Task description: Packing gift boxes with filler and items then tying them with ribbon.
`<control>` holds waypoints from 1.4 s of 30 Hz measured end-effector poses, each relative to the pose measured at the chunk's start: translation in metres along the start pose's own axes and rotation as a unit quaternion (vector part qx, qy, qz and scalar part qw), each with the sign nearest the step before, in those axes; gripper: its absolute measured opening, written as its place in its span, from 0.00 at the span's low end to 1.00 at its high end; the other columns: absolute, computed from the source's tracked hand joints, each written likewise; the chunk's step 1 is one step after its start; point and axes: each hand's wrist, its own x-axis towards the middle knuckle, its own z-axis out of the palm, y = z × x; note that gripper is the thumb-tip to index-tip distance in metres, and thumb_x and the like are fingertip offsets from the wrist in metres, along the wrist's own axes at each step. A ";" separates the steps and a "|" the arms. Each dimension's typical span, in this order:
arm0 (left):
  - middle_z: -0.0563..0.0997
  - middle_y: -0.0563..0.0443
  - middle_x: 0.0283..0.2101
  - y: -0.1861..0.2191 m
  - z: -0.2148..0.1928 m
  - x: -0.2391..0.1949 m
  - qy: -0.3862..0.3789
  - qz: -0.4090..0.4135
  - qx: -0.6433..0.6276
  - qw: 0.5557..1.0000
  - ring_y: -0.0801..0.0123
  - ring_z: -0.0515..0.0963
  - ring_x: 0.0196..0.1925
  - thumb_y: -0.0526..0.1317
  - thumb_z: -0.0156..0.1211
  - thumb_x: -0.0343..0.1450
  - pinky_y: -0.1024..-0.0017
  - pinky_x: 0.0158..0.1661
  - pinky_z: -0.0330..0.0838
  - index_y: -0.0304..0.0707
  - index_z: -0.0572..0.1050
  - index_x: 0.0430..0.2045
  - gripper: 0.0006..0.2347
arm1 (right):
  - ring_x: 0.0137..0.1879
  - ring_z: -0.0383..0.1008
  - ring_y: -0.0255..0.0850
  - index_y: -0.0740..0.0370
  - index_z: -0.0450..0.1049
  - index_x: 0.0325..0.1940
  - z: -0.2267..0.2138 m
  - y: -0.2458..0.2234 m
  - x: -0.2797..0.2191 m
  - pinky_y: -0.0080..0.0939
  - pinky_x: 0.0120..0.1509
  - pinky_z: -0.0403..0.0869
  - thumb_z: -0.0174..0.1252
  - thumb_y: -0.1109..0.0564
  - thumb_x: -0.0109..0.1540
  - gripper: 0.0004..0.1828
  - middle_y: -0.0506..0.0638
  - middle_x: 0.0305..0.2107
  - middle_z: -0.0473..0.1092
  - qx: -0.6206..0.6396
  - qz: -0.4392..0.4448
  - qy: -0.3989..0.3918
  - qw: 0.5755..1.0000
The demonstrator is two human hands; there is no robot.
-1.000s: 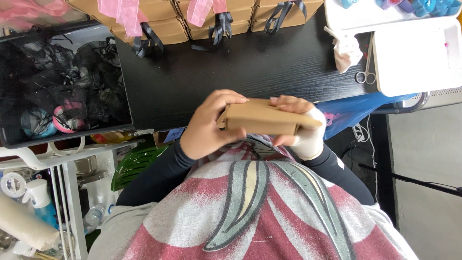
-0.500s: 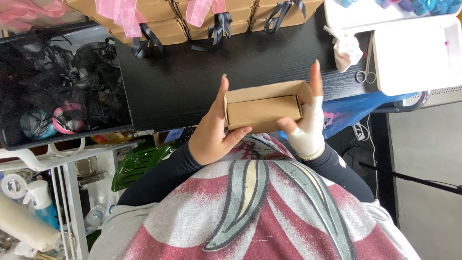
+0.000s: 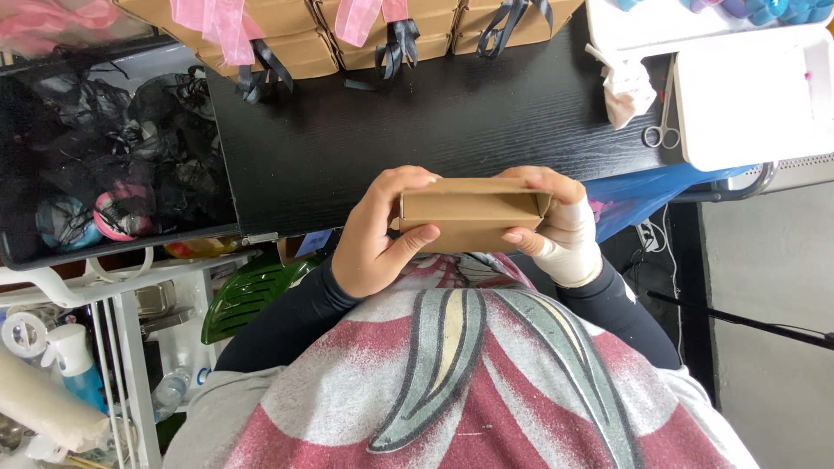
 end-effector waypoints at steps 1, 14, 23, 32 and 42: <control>0.76 0.37 0.59 0.001 0.000 0.001 0.018 0.050 0.051 0.997 0.57 0.79 0.61 0.43 0.62 0.76 0.64 0.61 0.75 0.37 0.62 0.61 0.22 | 0.64 0.72 0.48 0.47 0.56 0.73 0.001 0.001 0.000 0.44 0.67 0.75 0.66 0.56 0.66 0.35 0.61 0.60 0.67 0.023 -0.011 0.016 1.000; 0.75 0.34 0.57 -0.012 0.003 0.009 -0.001 0.220 0.120 0.968 0.55 0.82 0.56 0.40 0.67 0.74 0.65 0.49 0.81 0.47 0.66 0.52 0.17 | 0.63 0.75 0.51 0.53 0.60 0.54 -0.003 -0.008 0.007 0.47 0.62 0.81 0.68 0.60 0.60 0.26 0.62 0.56 0.67 -0.028 -0.083 0.035 0.996; 0.66 0.34 0.71 -0.026 0.022 0.037 -0.142 -0.021 -0.028 0.989 0.50 0.69 0.74 0.58 0.69 0.70 0.57 0.72 0.64 0.29 0.39 0.77 0.50 | 0.66 0.71 0.55 0.53 0.60 0.50 -0.036 -0.021 -0.018 0.62 0.81 0.63 0.70 0.72 0.57 0.29 0.54 0.55 0.71 -0.244 -0.173 0.035 0.954; 0.66 0.34 0.63 -0.037 0.041 0.069 -0.089 0.059 0.254 0.961 0.48 0.72 0.65 0.55 0.78 0.64 0.59 0.62 0.71 0.33 0.45 0.76 0.52 | 0.52 0.71 0.40 0.62 0.67 0.51 -0.027 0.130 -0.139 0.40 0.60 0.72 0.64 0.68 0.63 0.16 0.53 0.45 0.68 -0.208 0.081 0.484 0.846; 0.64 0.36 0.65 -0.050 0.051 0.074 -0.068 0.064 0.353 0.931 0.47 0.71 0.66 0.57 0.78 0.62 0.40 0.73 0.52 0.36 0.45 0.76 0.53 | 0.60 0.71 0.44 0.65 0.64 0.67 -0.147 0.362 -0.258 0.41 0.63 0.69 0.56 0.51 0.67 0.27 0.58 0.56 0.70 -0.083 0.460 0.482 0.741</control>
